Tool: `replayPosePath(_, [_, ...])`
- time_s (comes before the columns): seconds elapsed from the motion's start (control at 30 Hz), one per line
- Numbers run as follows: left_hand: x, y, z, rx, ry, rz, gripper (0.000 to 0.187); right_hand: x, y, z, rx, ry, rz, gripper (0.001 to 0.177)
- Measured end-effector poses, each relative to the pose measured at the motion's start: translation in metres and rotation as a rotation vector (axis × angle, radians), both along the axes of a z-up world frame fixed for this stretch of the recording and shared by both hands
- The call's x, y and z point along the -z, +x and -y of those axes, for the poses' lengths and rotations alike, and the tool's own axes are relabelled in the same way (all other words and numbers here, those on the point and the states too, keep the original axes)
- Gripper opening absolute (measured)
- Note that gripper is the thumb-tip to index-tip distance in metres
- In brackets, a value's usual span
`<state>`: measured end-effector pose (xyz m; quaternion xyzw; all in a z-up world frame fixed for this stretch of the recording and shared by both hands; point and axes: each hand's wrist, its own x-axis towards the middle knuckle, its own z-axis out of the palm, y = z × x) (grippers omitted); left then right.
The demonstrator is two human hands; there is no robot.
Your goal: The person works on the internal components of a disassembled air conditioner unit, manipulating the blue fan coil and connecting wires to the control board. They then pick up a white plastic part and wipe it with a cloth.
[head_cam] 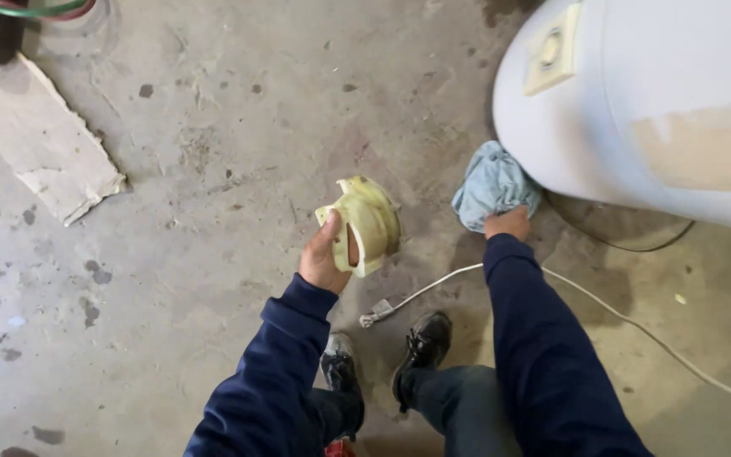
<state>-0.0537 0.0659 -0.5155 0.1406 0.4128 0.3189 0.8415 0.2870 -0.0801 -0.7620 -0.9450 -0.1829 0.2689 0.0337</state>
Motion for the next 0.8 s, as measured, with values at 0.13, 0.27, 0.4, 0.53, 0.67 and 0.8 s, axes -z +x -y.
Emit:
replayPosePath(0.13, [0.033,-0.012,-0.01,-0.085,-0.08,-0.048,0.043,0.047,-0.008,0.0,-0.011,-0.049,-0.03,0.055])
replayPosePath(0.27, [0.003,-0.013,-0.026,-0.125,0.081,0.067,0.048,-0.033,-0.005,-0.065,-0.043,0.33,-0.089,0.043])
replayPosePath(0.4, [-0.096,-0.01,-0.044,-0.243,0.037,-0.013,0.038,-0.209,0.0,-0.103,0.333,1.126,-0.809,0.039])
replayPosePath(0.53, [-0.233,-0.009,-0.082,-0.278,0.128,0.074,0.042,-0.503,-0.001,-0.115,0.357,1.312,-1.054,0.04])
replayPosePath(0.67, [-0.394,-0.015,-0.123,-0.331,0.259,0.07,0.046,-0.714,-0.006,-0.138,0.274,1.614,-1.282,0.043])
replayPosePath(0.8, [-0.498,-0.039,-0.168,-0.307,0.409,0.108,0.042,-0.835,-0.046,-0.194,0.042,1.686,-1.198,0.044])
